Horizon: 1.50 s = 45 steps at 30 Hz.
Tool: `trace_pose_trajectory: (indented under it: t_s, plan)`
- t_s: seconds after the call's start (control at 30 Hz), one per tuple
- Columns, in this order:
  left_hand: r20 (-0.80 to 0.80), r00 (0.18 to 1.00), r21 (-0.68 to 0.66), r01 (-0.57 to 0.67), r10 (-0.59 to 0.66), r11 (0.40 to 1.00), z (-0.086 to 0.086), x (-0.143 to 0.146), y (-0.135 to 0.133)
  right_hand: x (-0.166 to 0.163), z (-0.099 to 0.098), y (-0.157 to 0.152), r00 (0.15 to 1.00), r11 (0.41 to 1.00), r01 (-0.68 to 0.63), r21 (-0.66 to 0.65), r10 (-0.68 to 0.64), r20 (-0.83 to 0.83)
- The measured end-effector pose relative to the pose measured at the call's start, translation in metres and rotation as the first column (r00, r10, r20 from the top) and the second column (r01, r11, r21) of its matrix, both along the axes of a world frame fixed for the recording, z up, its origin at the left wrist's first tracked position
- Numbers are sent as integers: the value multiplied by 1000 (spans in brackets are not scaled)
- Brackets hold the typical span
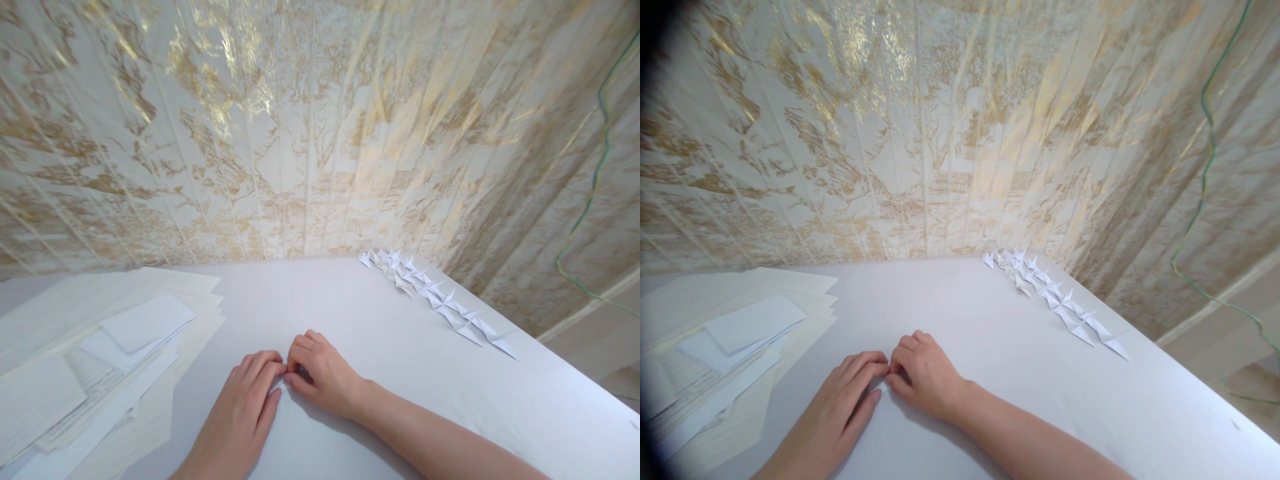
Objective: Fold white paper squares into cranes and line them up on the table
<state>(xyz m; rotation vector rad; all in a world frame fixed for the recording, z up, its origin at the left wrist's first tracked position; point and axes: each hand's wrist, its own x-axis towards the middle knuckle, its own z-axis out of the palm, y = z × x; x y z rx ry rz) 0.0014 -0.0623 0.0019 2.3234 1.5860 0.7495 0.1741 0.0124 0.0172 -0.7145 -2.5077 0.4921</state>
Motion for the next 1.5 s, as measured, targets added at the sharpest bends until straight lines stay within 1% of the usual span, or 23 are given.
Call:
trace_pose_trajectory:
  t_s: [0.1, 0.23, 0.4, 0.63, 0.93, 1.07, 1.2, 1.37, 1.5]
  plan:
    - [34, 999, -20, -11, 12, 1000, -1, -1, 1, 0, 1, -1, 1000, 1000, 8, -15, -8, 9]
    - [60, 998, -15, -34, 35, 999, -4, -2, 1, 0, 1, -1, 1000, 999, 24, -21, -24, 9]
    - [93, 995, 23, -45, 43, 999, -7, -2, 2, 3, 3, -1, 1000, 998, -8, -57, 9, 22]
    - [93, 994, 33, -66, 62, 997, -6, -3, 1, -1, 5, -5, 998, 991, 60, -123, -57, 33]
    - [111, 991, 1, -70, 70, 998, -8, -5, 2, -3, 3, -5, 997, 988, 75, -133, -73, 24]
    - [134, 989, 4, -66, 64, 998, -11, -6, 4, -6, 3, -8, 993, 984, 113, -140, -109, 36]
    - [136, 988, 20, -71, 68, 997, -15, -8, 4, -7, 8, -9, 990, 969, 140, -202, -135, 35]
    - [120, 989, 43, -86, 80, 995, -18, -9, 2, -3, 13, -4, 992, 939, 120, -322, -126, 1]
    - [92, 992, 51, -90, 85, 995, -17, -10, 1, 2, 12, 2, 993, 924, 85, -374, -109, -45]
